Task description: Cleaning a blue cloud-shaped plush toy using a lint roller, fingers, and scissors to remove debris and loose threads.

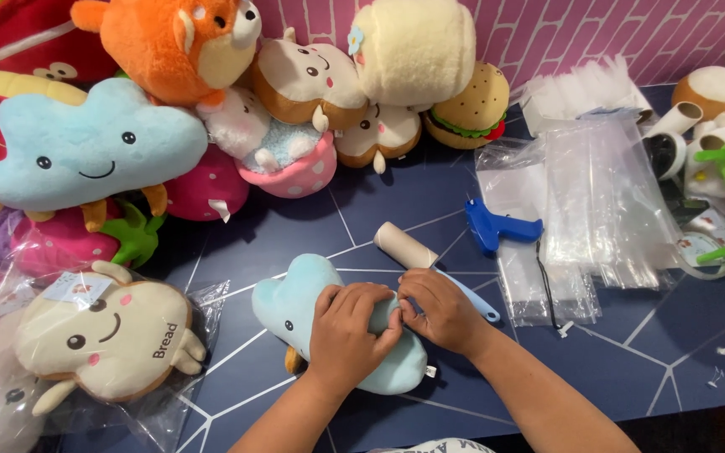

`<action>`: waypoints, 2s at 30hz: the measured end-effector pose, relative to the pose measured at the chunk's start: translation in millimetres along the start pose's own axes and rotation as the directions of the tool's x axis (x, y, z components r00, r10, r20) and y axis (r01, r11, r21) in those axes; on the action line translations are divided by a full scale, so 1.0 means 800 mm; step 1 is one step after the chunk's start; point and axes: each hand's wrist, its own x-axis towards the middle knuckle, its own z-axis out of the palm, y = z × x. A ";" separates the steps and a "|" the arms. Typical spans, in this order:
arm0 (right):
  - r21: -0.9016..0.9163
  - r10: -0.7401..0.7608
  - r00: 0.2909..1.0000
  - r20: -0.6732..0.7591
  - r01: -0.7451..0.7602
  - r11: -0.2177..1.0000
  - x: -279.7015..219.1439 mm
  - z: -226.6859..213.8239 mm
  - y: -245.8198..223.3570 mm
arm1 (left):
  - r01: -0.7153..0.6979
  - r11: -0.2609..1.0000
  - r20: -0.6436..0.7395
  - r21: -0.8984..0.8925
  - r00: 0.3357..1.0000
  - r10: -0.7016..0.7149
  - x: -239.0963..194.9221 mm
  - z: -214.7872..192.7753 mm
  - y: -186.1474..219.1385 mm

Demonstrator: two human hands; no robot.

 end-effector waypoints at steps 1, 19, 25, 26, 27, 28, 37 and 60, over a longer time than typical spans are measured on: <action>-0.001 0.000 1.000 0.001 0.000 1.000 -0.001 -0.001 0.000 | 0.000 1.000 -0.001 -0.002 1.000 0.000 0.001 -0.001 0.001; 0.046 -0.071 0.996 0.050 0.069 0.997 0.020 -0.026 -0.013 | 0.016 1.000 0.018 -0.016 1.000 -0.016 -0.001 -0.002 0.000; 0.064 -0.075 0.994 0.083 0.070 0.995 0.019 -0.027 -0.011 | 0.029 0.999 0.033 -0.023 0.999 -0.029 -0.003 0.001 -0.003; 0.072 -0.035 0.998 0.056 0.031 0.997 0.020 -0.026 -0.013 | 0.023 0.999 0.016 -0.038 1.000 -0.023 -0.002 0.001 -0.003; 0.081 0.005 1.000 0.029 -0.008 0.997 0.022 -0.025 -0.017 | 0.017 0.999 -0.002 -0.052 1.000 -0.017 0.000 0.000 -0.002; 0.079 0.005 1.000 0.028 -0.007 0.997 0.023 -0.022 -0.020 | 0.015 0.998 -0.002 -0.053 1.000 -0.015 -0.002 0.001 -0.003; -0.013 0.122 0.992 0.038 -0.121 0.993 0.031 -0.018 -0.029 | 0.024 1.000 -0.007 -0.004 1.000 -0.024 0.003 -0.006 0.002; 0.079 0.532 0.612 0.586 -0.696 0.714 0.030 -0.029 -0.039 | 0.149 0.987 -0.184 0.052 0.973 -0.137 -0.007 -0.015 -0.015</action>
